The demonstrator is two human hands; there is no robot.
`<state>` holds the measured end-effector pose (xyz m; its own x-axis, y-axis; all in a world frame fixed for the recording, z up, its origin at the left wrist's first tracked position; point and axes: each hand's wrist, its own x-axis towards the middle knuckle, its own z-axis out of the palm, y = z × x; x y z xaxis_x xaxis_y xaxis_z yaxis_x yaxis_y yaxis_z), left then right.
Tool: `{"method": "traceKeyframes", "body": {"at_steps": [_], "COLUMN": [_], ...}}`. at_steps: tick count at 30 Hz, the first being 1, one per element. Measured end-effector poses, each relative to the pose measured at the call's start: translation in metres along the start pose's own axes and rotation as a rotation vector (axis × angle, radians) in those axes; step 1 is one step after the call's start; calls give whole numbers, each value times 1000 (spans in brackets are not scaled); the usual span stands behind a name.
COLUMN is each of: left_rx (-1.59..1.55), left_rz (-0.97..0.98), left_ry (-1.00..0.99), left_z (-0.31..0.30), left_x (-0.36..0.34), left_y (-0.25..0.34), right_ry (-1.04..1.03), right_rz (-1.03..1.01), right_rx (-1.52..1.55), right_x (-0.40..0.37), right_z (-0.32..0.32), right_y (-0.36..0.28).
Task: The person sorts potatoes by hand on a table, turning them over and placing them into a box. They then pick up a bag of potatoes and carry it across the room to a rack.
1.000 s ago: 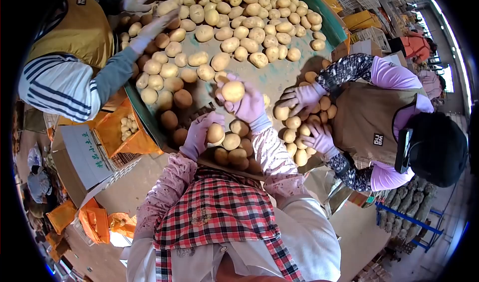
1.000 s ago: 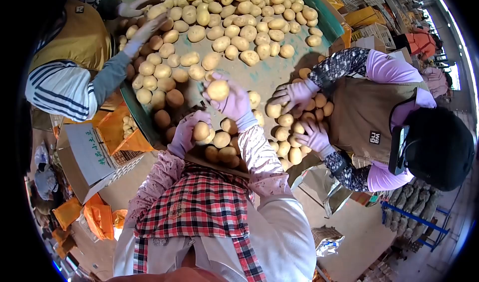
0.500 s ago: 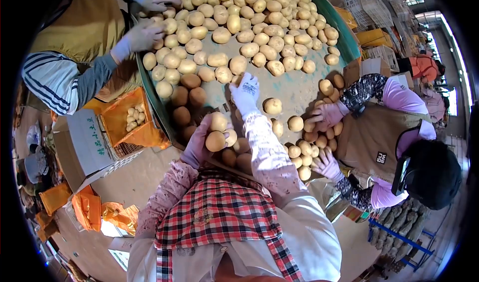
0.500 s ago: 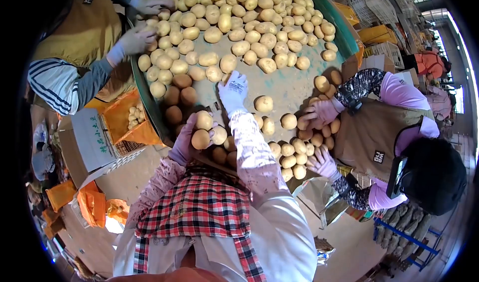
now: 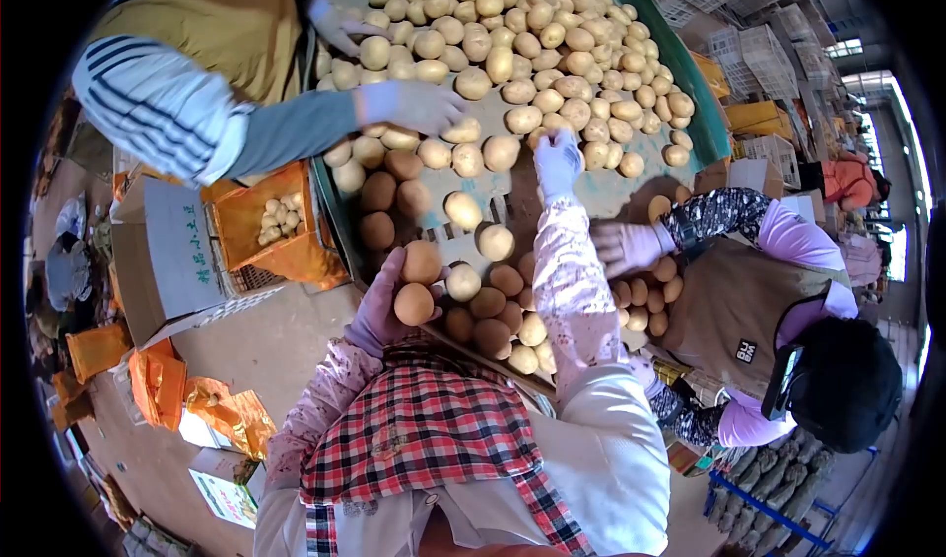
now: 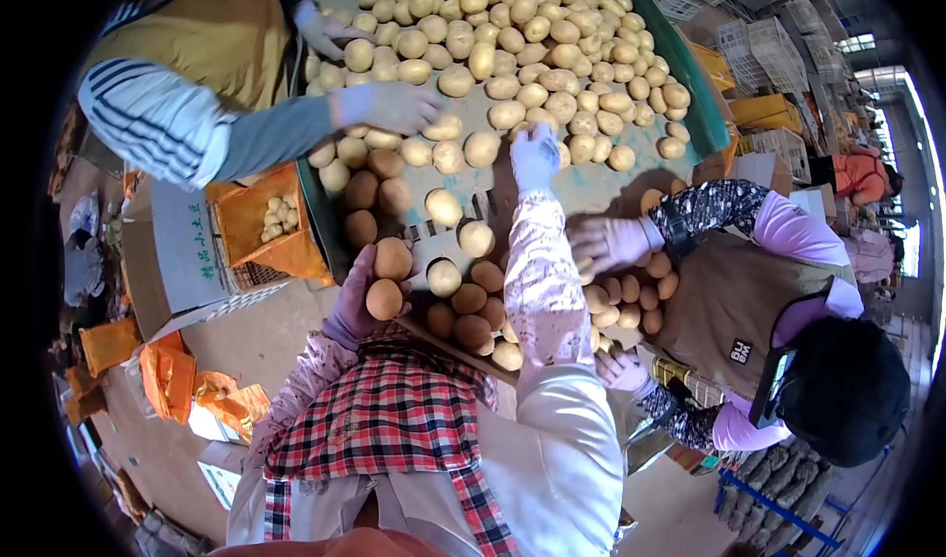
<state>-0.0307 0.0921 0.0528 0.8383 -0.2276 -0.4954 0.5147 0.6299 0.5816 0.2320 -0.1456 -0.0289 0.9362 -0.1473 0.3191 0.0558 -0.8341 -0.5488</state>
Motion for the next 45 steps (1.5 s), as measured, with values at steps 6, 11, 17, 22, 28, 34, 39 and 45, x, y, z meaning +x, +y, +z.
{"method": "traceKeyframes", "body": {"at_steps": [6, 11, 17, 22, 28, 34, 39, 45], "left_rx": [-423, -447, -340, -213, -265, -454, -579, -403], "left_rz": [-152, 29, 249, 369, 469, 834, 1029, 814], "left_ry": [-60, -148, -197, -206, -144, 311, 522, 600], "left_z": [-13, -15, -18, -40, -82, -221, -400, -377], "left_x": [-4, -13, -11, -17, -62, -128, -206, -172], "left_y": [-3, -3, 1, 9, 43, 103, 197, 204], "right_ry": [-352, -256, -657, -845, -1251, -1404, -1311, -1254], "right_rz": [43, -98, 754, 541, 462, 979, 1093, 1024], "right_rx": [-460, -177, 1944, 2119, 2131, 2242, 2145, 2111], "right_x": [5, -14, -76, -132, -154, -170, -184, -185], "right_z": [28, 27, -39, -60, -50, -8, -1, -15], "right_y": [-13, 19, -3, -74, -142, -177, -195, -235]}}
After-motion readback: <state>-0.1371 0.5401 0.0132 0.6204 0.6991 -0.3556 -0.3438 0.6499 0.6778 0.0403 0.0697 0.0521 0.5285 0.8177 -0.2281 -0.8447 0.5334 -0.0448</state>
